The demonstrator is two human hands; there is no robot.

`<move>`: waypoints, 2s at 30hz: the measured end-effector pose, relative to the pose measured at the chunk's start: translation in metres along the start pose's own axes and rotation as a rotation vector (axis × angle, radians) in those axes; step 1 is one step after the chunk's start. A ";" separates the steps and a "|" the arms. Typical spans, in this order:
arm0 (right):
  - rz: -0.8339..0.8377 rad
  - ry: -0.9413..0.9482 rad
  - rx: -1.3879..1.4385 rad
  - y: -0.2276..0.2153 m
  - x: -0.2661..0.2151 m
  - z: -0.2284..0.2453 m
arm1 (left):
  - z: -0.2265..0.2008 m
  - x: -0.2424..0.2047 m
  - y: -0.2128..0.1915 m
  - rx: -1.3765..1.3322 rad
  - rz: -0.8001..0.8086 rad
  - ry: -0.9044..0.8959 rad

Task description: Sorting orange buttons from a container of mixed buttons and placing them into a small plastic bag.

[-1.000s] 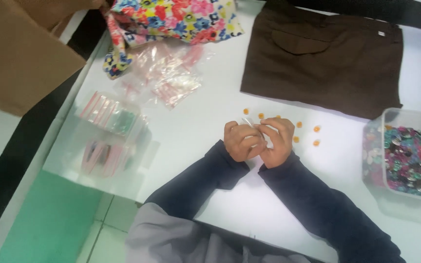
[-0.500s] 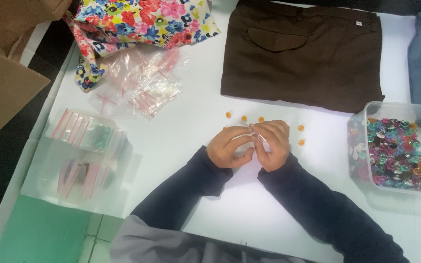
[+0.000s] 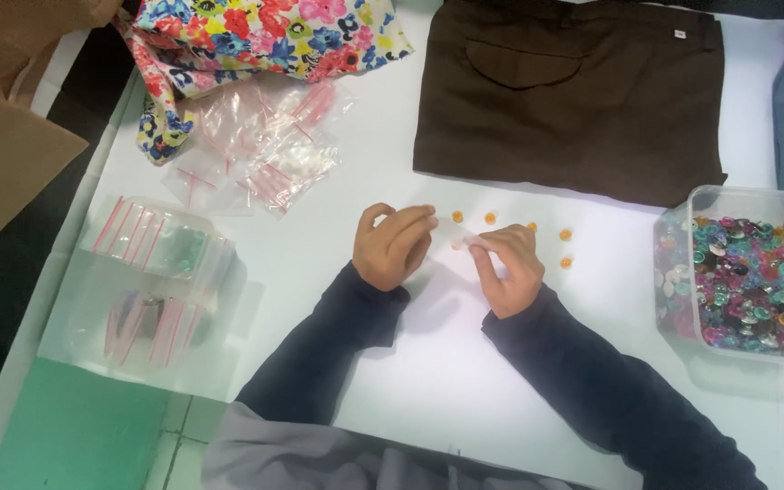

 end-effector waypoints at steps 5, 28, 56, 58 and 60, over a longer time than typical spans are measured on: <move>-0.003 0.048 -0.019 -0.004 0.000 -0.008 | -0.008 0.007 -0.004 0.084 0.015 -0.081; 0.065 -0.001 0.040 -0.005 0.007 0.000 | -0.020 0.004 0.003 -0.077 0.265 0.000; 0.037 0.338 0.055 -0.009 -0.012 -0.014 | -0.017 0.002 0.002 0.142 0.158 0.174; 0.046 0.358 0.065 -0.008 -0.011 -0.013 | -0.018 0.004 0.003 0.139 0.147 0.173; 0.055 0.355 0.089 -0.006 -0.013 -0.014 | -0.020 0.005 0.002 0.093 0.163 0.164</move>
Point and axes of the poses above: each hand's wrist, its own x-axis towards the middle knuckle, its own y-axis out of the palm, z = x × y, the point moved 2 cm from there along x, towards the middle knuckle, and after that the axes turned 3 degrees about -y, right-handed, at the moved point
